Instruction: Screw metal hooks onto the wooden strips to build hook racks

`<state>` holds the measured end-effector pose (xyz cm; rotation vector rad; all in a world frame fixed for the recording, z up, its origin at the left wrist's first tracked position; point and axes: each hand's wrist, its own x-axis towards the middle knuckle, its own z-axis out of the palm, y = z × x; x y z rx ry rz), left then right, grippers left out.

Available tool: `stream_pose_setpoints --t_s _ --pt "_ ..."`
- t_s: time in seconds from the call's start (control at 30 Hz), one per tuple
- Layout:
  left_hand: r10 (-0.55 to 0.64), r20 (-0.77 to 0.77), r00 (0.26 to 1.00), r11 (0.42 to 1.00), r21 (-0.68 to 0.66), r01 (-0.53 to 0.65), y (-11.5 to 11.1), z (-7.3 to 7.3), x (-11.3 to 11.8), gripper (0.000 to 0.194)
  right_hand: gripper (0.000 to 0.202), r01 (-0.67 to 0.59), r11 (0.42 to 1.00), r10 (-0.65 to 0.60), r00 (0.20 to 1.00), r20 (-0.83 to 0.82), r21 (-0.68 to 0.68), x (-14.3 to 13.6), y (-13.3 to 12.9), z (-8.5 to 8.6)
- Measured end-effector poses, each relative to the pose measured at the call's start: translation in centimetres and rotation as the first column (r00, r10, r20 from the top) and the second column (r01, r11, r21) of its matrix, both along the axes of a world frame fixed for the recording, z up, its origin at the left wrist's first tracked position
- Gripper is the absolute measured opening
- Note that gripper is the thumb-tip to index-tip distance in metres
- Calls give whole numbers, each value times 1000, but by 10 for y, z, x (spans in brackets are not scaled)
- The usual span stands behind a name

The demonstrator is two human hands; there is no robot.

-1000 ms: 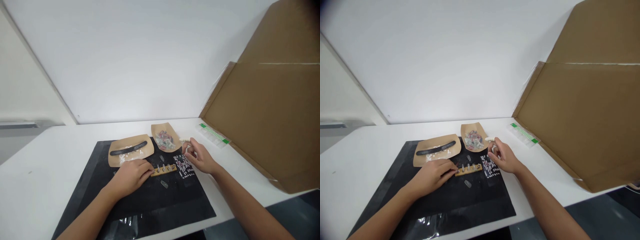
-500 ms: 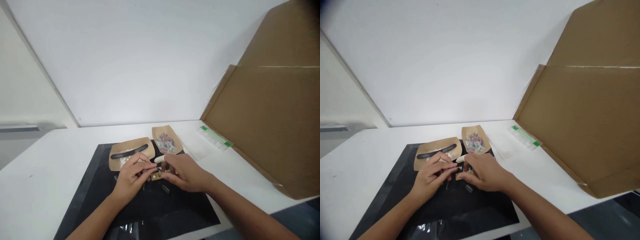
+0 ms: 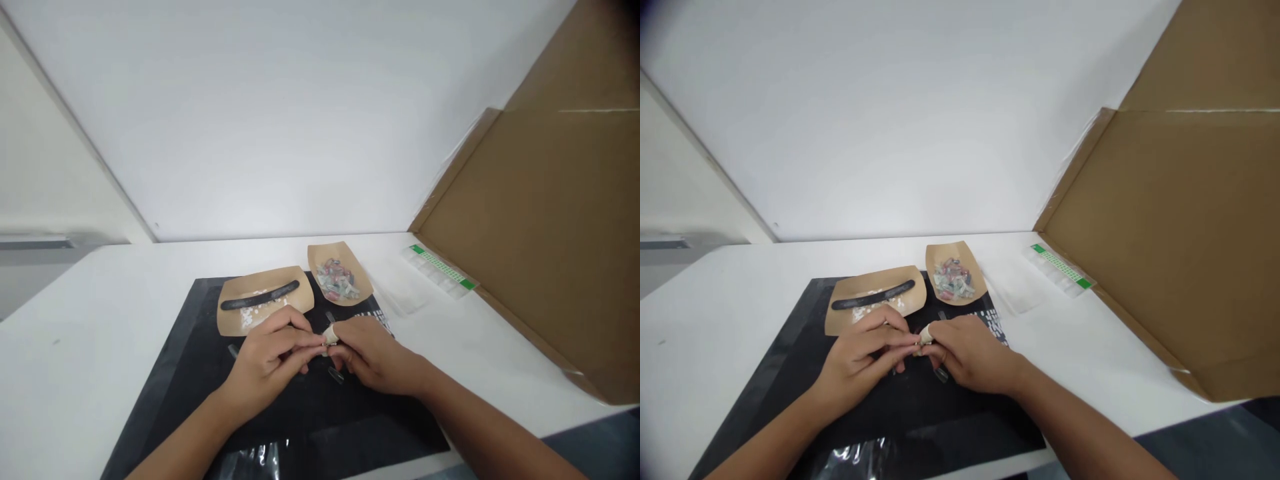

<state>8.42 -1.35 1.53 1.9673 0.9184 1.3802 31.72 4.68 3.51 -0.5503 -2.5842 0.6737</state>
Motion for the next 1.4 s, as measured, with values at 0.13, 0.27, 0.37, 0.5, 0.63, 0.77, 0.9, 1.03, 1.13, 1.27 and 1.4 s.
stream_pose_setpoints --t_s 0.13,0.27,0.37,0.5,0.63,0.77,0.9,1.03,1.13,1.27,1.4 --pt "-18 40 999 998 -58 20 -1 4 2 17 47 -19 1000 18 997 -77 -19 0 -1 -4" --pt "-47 101 994 982 -176 65 -3 7 2 15 46 -45 998 39 994 -105 -51 -1 0 -3" --pt "-68 119 991 969 -230 94 -5 8 1 15 43 -52 997 46 992 -114 -49 -1 0 -3" --pt "-66 98 993 967 -238 88 -5 8 1 15 38 -37 999 41 989 -145 24 -1 2 -6" --pt "-78 52 996 975 -204 87 -6 10 2 14 30 -19 995 35 986 -163 96 0 2 -10" --pt "-92 -20 996 985 -146 88 -8 11 1 14 25 -11 983 43 984 -171 183 -1 2 -14" --pt "-74 -126 989 995 -78 65 -8 8 -2 16 23 32 962 21 982 -190 271 -2 1 -18" --pt "-40 -163 986 998 -63 30 -7 5 -2 15 23 49 957 15 976 -218 286 -4 1 -19" --pt "-21 -185 982 998 -57 10 -7 5 -1 13 22 46 952 28 971 -237 304 -6 1 -19" --pt "10 -245 970 999 -32 -18 -8 3 0 13 19 73 929 21 968 -250 363 -9 1 -23" --pt "46 -258 965 999 28 -40 -7 2 2 15 19 105 914 -8 970 -242 392 -10 -1 -25"
